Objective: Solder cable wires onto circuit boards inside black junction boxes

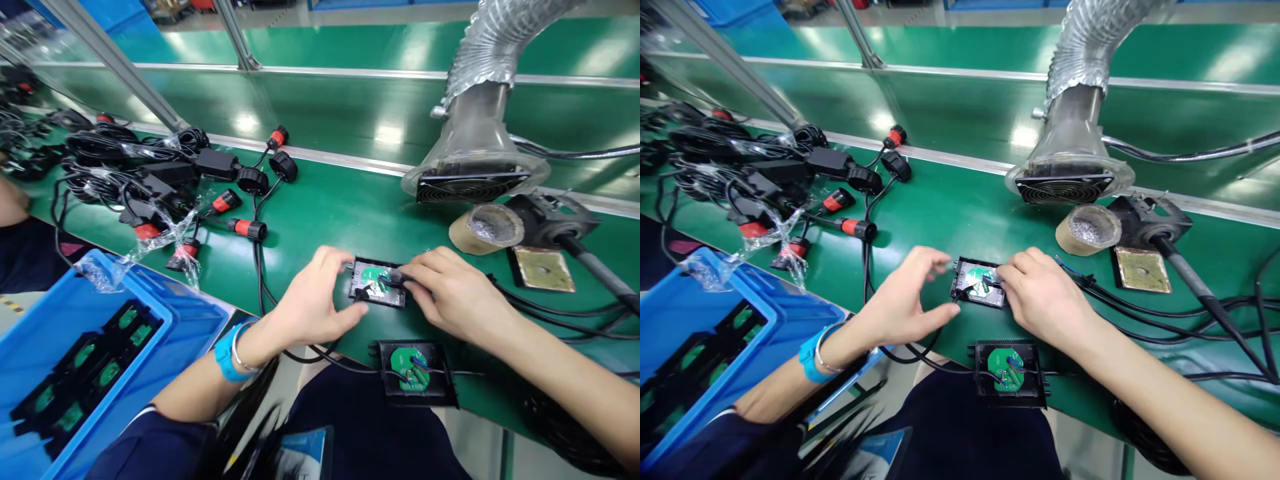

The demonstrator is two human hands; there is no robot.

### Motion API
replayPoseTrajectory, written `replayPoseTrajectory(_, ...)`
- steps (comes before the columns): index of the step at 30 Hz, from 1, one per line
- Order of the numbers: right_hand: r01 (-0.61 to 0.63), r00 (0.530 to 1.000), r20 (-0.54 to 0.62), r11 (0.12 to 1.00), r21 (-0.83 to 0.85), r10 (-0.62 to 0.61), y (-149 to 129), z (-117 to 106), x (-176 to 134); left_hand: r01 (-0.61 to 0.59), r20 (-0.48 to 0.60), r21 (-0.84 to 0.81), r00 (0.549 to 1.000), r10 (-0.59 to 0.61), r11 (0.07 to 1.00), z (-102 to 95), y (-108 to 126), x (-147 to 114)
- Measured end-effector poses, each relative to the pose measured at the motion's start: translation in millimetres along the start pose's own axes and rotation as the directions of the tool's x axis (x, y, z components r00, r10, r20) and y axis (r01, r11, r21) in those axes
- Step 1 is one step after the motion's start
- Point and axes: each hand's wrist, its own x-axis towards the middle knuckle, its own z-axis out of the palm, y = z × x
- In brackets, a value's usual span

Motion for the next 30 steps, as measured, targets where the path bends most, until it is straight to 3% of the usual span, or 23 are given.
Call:
replayPoseTrajectory(3, 0.034, 0.999, -0.007, 0.984, 0.177, -0.033, -15, 11, 19, 0.172, 0.203, 0.064, 0.962, -0.182, 0.983, 3.4, -2, -13)
replayPoseTrajectory(5, 0.022, 0.998, 0.049, 0.962, 0.273, -0.037, -20, 20, 29, 0.209, 0.268, 0.086, 0.937, -0.225, 0.974, 5.6, -2, -14)
replayPoseTrajectory(9, -0.064, 0.986, 0.165, 0.929, 0.365, 0.003, -17, 28, 39, 0.092, 0.238, 0.271, 0.958, -0.159, 0.958, -3.9, -8, 1)
replayPoseTrajectory(13, -0.145, 0.972, 0.232, 0.894, 0.423, 0.048, -11, 25, 45, -0.076, 0.293, 0.425, 0.954, -0.058, 0.902, -18.4, -16, 33)
replayPoseTrajectory(15, -0.194, 0.96, 0.266, 0.886, 0.422, 0.084, -10, 24, 51, -0.13, 0.36, 0.444, 0.932, -0.043, 0.886, -23.3, -16, 50)
replayPoseTrajectory(19, -0.206, 0.942, 0.329, 0.878, 0.433, 0.058, -8, 25, 63, -0.096, 0.518, 0.388, 0.846, -0.131, 0.917, -29.6, -10, 80)
replayPoseTrajectory(23, -0.125, 0.957, 0.289, 0.939, 0.32, 0.028, -7, 31, 64, -0.234, 0.619, 0.389, 0.783, -0.064, 0.891, -30.0, -6, 93)
replayPoseTrajectory(26, 0.014, 0.979, 0.193, 0.97, 0.244, -0.063, -3, 43, 58, -0.293, 0.679, 0.344, 0.734, -0.021, 0.892, -27.9, -10, 94)
replayPoseTrajectory(30, 0.191, 0.98, 0.017, 0.959, 0.211, -0.199, 4, 62, 47, -0.278, 0.646, 0.29, 0.763, 0.027, 0.916, -25.5, -15, 87)
